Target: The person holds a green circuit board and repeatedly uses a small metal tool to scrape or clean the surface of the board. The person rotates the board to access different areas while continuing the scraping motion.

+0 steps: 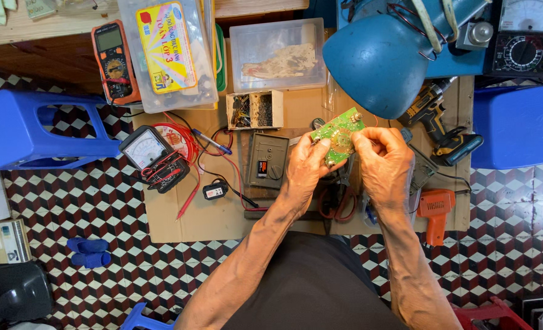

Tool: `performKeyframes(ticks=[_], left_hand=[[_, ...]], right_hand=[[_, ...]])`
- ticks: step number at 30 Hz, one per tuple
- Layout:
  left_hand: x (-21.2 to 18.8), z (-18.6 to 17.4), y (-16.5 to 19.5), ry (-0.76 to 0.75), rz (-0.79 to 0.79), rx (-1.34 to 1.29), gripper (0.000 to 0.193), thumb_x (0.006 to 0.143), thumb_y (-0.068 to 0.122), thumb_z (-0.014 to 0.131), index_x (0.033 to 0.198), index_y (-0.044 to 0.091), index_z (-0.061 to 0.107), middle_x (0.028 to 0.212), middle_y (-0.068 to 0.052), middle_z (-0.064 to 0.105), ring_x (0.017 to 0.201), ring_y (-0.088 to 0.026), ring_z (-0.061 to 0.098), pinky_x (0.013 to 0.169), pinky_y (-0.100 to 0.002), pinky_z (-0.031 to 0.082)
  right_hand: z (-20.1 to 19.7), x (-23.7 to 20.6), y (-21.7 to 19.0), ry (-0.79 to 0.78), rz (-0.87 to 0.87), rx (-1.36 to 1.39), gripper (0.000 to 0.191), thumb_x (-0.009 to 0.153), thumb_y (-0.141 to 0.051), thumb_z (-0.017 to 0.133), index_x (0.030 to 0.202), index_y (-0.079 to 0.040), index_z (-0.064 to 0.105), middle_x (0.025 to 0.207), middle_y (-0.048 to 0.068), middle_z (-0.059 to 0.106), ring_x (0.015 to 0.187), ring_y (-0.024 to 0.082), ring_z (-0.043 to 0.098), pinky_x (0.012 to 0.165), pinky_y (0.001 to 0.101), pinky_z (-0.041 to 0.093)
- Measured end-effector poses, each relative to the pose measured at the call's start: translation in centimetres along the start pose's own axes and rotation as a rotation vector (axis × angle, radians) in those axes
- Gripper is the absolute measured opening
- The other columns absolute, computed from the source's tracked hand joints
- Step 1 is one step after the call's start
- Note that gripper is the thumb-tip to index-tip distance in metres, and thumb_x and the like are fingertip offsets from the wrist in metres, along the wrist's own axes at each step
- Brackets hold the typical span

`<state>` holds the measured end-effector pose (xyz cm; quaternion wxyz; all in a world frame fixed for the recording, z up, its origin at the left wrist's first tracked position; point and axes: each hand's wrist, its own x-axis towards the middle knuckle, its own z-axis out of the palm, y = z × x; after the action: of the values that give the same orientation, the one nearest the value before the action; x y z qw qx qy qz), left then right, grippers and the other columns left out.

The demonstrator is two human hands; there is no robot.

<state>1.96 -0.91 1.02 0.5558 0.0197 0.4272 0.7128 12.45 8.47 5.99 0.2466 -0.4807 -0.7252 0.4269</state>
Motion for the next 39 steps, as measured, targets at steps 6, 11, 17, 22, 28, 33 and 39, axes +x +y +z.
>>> performKeyframes(ticks=[6, 11, 17, 22, 28, 33, 39], left_hand=[[-0.4, 0.3, 0.8, -0.012, -0.002, 0.011, 0.038, 0.108, 0.019, 0.047, 0.14, -0.002, 0.051, 0.128, -0.014, 0.065, 0.112, -0.018, 0.068, 0.095, -0.037, 0.06], [-0.5, 0.3, 0.2, 0.033, 0.011, -0.018, 0.034, 0.107, 0.017, 0.049, 0.135, -0.003, 0.05, 0.125, -0.015, 0.065, 0.11, -0.02, 0.068, 0.095, -0.038, 0.061], [-0.5, 0.1, -0.1, 0.077, 0.026, 0.01, 0.033, 0.106, 0.015, 0.048, 0.134, -0.002, 0.047, 0.122, -0.017, 0.066, 0.107, -0.021, 0.069, 0.093, -0.037, 0.062], [-0.4, 0.3, -0.5, 0.081, 0.066, 0.031, 0.035, 0.106, 0.014, 0.05, 0.136, -0.003, 0.047, 0.12, -0.017, 0.066, 0.105, -0.022, 0.069, 0.091, -0.037, 0.062], [-0.2, 0.2, -1.7, 0.104, 0.094, 0.075, 0.035, 0.106, 0.013, 0.051, 0.137, -0.001, 0.047, 0.119, -0.016, 0.067, 0.107, -0.02, 0.068, 0.091, -0.036, 0.062], [0.8, -0.5, -3.3, 0.08, 0.145, 0.022, 0.033, 0.105, 0.011, 0.054, 0.135, -0.001, 0.047, 0.114, -0.013, 0.068, 0.1, -0.017, 0.069, 0.083, -0.034, 0.063], [1.2, -1.7, -4.0, 0.083, 0.175, 0.136, 0.035, 0.106, 0.014, 0.056, 0.135, -0.003, 0.051, 0.107, -0.01, 0.071, 0.092, -0.012, 0.067, 0.078, -0.027, 0.059]], right_hand=[[-0.8, 0.0, -0.8, -0.058, -0.071, -0.143, 0.013, 0.095, -0.013, 0.078, 0.098, -0.001, 0.075, 0.086, 0.002, 0.058, 0.071, 0.009, 0.052, 0.064, 0.0263, 0.044], [0.0, -0.7, -0.8, -0.051, -0.053, -0.107, 0.013, 0.094, -0.012, 0.077, 0.096, 0.0, 0.074, 0.087, 0.002, 0.06, 0.069, 0.008, 0.053, 0.064, 0.0255, 0.046], [0.7, -1.0, -0.4, 0.004, 0.004, -0.09, 0.013, 0.095, -0.012, 0.077, 0.097, 0.001, 0.075, 0.086, 0.002, 0.059, 0.066, 0.008, 0.05, 0.061, 0.0261, 0.044], [1.3, -1.4, -0.1, 0.046, 0.035, -0.064, 0.014, 0.094, -0.012, 0.077, 0.096, 0.001, 0.074, 0.087, 0.003, 0.06, 0.065, 0.008, 0.051, 0.061, 0.0266, 0.045], [2.1, -1.6, 0.1, 0.072, -0.04, -0.104, 0.014, 0.094, -0.011, 0.077, 0.095, 0.002, 0.071, 0.089, 0.005, 0.062, 0.067, 0.009, 0.057, 0.063, 0.0275, 0.048], [1.7, -1.5, 0.2, 0.049, -0.064, -0.049, 0.014, 0.095, -0.012, 0.075, 0.095, 0.0, 0.068, 0.093, 0.005, 0.063, 0.071, 0.009, 0.063, 0.066, 0.0274, 0.053], [1.2, -1.1, 0.3, 0.043, -0.177, -0.236, 0.014, 0.094, -0.011, 0.077, 0.095, 0.0, 0.069, 0.091, 0.008, 0.061, 0.072, 0.016, 0.06, 0.068, 0.0325, 0.05]])
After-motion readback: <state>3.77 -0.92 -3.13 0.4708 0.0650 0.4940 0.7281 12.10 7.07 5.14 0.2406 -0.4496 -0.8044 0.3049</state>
